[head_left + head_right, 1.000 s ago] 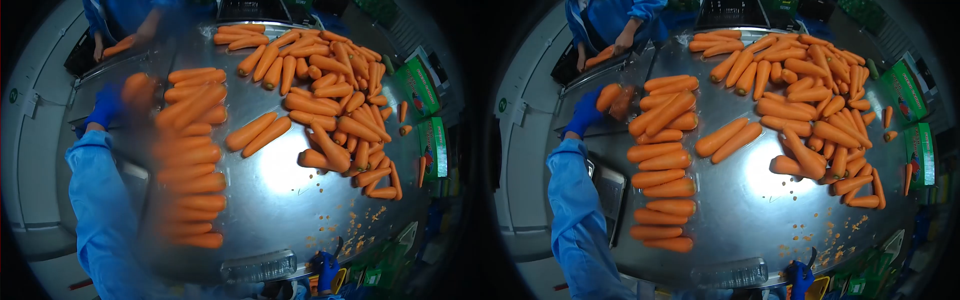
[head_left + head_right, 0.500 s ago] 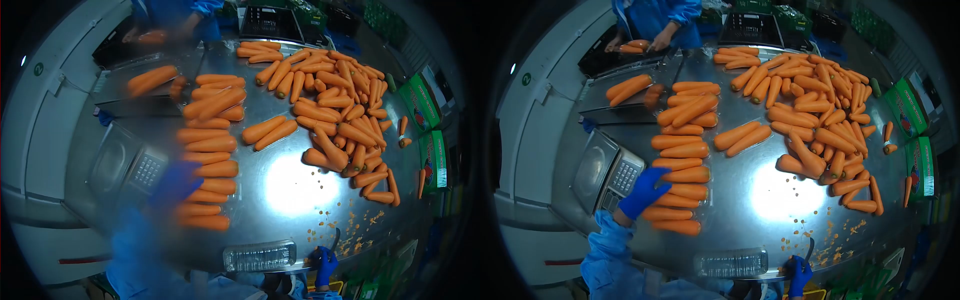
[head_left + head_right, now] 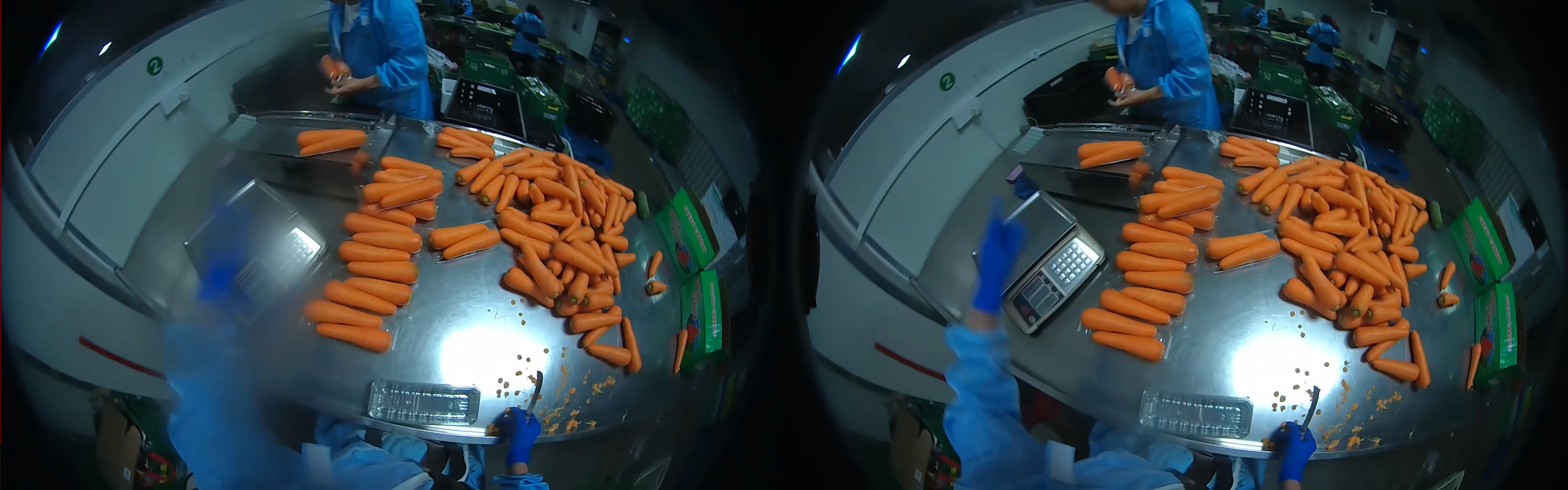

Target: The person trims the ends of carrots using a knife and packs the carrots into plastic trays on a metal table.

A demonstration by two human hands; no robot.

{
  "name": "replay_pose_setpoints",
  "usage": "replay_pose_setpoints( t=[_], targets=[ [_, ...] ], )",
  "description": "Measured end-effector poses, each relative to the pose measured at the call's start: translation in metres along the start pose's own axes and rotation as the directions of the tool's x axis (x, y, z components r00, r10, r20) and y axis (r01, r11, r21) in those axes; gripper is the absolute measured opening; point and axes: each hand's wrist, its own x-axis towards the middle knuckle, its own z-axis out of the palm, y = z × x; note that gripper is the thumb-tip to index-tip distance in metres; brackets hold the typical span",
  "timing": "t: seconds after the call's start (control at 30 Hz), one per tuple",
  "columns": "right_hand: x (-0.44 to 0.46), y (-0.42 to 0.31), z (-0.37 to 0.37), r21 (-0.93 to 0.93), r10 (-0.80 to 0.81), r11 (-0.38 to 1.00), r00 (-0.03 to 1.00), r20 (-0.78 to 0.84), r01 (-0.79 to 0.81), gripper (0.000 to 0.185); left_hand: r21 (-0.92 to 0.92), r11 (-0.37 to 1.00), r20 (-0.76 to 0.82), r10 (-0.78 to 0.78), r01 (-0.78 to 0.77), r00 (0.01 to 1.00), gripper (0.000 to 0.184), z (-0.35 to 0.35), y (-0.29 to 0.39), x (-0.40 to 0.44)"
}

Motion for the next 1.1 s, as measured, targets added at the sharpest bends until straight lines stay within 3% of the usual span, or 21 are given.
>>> replay_pose_setpoints(
  t=[0.03,0.07,0.13,0.23,0.3,0.33,0.4,0.47,0.5,0.57,0.7,0.8,0.9,1.1],
  targets=[
    [0.006,0.009,-0.003,-0.004,-0.004,1.0,1.0,-0.008,0.004,0.015,-0.134,0.987,-0.135,0.069,-0.087,0.989,0.057,-0.026,0.029,0.042],
    [0.007,0.007,-0.003,-0.043,-0.023,0.999,1.0,-0.005,0.023,0.015,-0.36,0.931,-0.288,-0.049,-0.061,0.956,0.059,-0.06,-0.043,0.09],
    [0.001,0.0,-0.001,-0.116,-0.042,0.992,0.999,-0.008,0.04,0.015,-0.499,0.865,-0.403,-0.289,0.057,0.868,0.055,-0.09,0.03,0.116],
    [-0.028,-0.038,0.009,0.001,0.021,1.0,1.0,0.01,-0.021,0.015,-0.611,0.789,-0.332,-0.177,-0.068,0.927,0.049,-0.055,0.023,0.106],
    [-0.018,-0.023,0.003,-0.032,-0.03,0.999,0.999,-0.013,0.03,0.014,-0.536,0.844,-0.123,-0.111,0.029,0.986,0.045,0.008,0.025,0.061],
    [-0.008,-0.01,0.001,-0.053,-0.054,0.997,0.998,-0.024,0.053,0.014,-0.587,0.747,0.163,-0.27,0.313,0.949,0.045,0.033,0.004,0.048],
    [0.004,0.012,-0.004,0.031,-0.087,0.996,0.996,-0.018,0.088,0.013,-0.482,0.769,0.24,-0.344,0.42,0.907,0.045,0.083,0.043,-0.012],
    [-0.007,-0.005,0.001,0.097,-0.035,0.995,0.999,0.011,0.034,0.013,-0.616,0.647,0.282,-0.351,0.449,0.893,0.046,0.111,0.054,-0.055],
    [-0.02,-0.026,0.006,0.131,0.024,0.991,1.0,0.017,-0.026,0.013,-0.594,0.632,0.331,-0.372,0.498,0.867,0.047,0.121,0.049,-0.066],
    [-0.008,-0.008,0.002,0.112,-0.018,0.994,1.0,0.007,0.017,0.012,-0.546,0.602,0.415,-0.411,0.583,0.812,0.049,0.136,0.039,-0.081],
    [-0.016,-0.02,0.002,0.109,0.01,0.994,1.0,0.027,-0.013,0.012,-0.377,0.757,0.467,-0.342,0.533,0.815,0.046,0.14,0.058,-0.097],
    [0.0,0.005,-0.001,0.069,-0.089,0.994,0.996,0.003,0.088,0.012,-0.277,0.825,0.515,-0.305,0.492,0.801,0.043,0.148,0.053,-0.108],
    [0.0,0.005,-0.001,0.119,-0.055,0.991,0.998,0.002,0.054,0.013,-0.451,0.704,0.522,-0.29,0.548,0.802,0.043,0.164,0.028,-0.127],
    [0.0,0.006,-0.001,0.123,-0.033,0.992,0.999,0.011,0.031,0.013,-0.411,0.748,0.583,-0.223,0.521,0.781,0.044,0.165,0.05,-0.136]
  ],
)
